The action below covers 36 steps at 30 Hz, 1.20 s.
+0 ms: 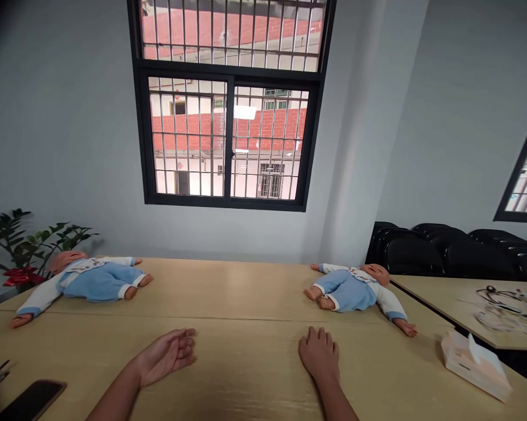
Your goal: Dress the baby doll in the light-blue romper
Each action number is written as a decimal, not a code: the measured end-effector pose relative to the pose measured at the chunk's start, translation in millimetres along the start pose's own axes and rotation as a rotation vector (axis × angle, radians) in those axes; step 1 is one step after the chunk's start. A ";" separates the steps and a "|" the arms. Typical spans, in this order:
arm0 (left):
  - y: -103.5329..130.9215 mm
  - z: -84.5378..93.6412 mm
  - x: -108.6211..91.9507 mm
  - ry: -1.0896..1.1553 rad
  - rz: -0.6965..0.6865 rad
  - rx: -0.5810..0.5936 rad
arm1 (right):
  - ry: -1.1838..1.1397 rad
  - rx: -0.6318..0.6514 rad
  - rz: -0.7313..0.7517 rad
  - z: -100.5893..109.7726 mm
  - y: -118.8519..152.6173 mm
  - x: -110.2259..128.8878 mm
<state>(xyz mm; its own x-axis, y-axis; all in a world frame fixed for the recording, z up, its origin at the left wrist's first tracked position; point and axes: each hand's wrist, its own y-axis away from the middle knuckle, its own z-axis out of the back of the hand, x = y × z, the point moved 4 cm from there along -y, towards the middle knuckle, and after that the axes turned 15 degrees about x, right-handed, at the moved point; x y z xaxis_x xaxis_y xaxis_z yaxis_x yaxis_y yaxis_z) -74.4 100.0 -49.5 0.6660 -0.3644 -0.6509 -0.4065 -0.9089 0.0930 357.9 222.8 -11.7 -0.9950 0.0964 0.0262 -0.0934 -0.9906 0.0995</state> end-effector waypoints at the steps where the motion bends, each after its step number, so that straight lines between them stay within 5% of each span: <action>1: -0.2 0.4 0.2 0.003 -0.002 0.003 | 0.001 0.000 0.001 0.2 0.2 0.0; 15: 3.7 -4.5 -0.5 0.000 -0.009 -0.035 | -0.163 -0.061 0.023 -5.6 -12.9 -9.9; 23: 6.6 -13.5 -3.5 -0.010 0.001 -0.067 | -0.522 -0.431 -0.200 32.2 -79.3 -55.0; 28: 5.1 -9.0 -3.3 -0.010 0.011 -0.060 | -0.457 -0.292 -0.184 23.0 -122.6 -57.4; 36: 7.4 -10.7 -6.1 -0.013 0.031 -0.037 | -0.096 -0.408 0.102 30.5 -129.4 -34.8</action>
<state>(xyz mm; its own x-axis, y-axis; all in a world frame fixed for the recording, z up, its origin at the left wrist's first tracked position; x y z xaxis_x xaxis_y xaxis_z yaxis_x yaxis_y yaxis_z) -74.8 93.3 -36.8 0.6453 -0.3900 -0.6569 -0.4028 -0.9043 0.1411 405.7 350.6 4.9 -0.9939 -0.0147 0.1094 -0.0200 -0.9508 -0.3090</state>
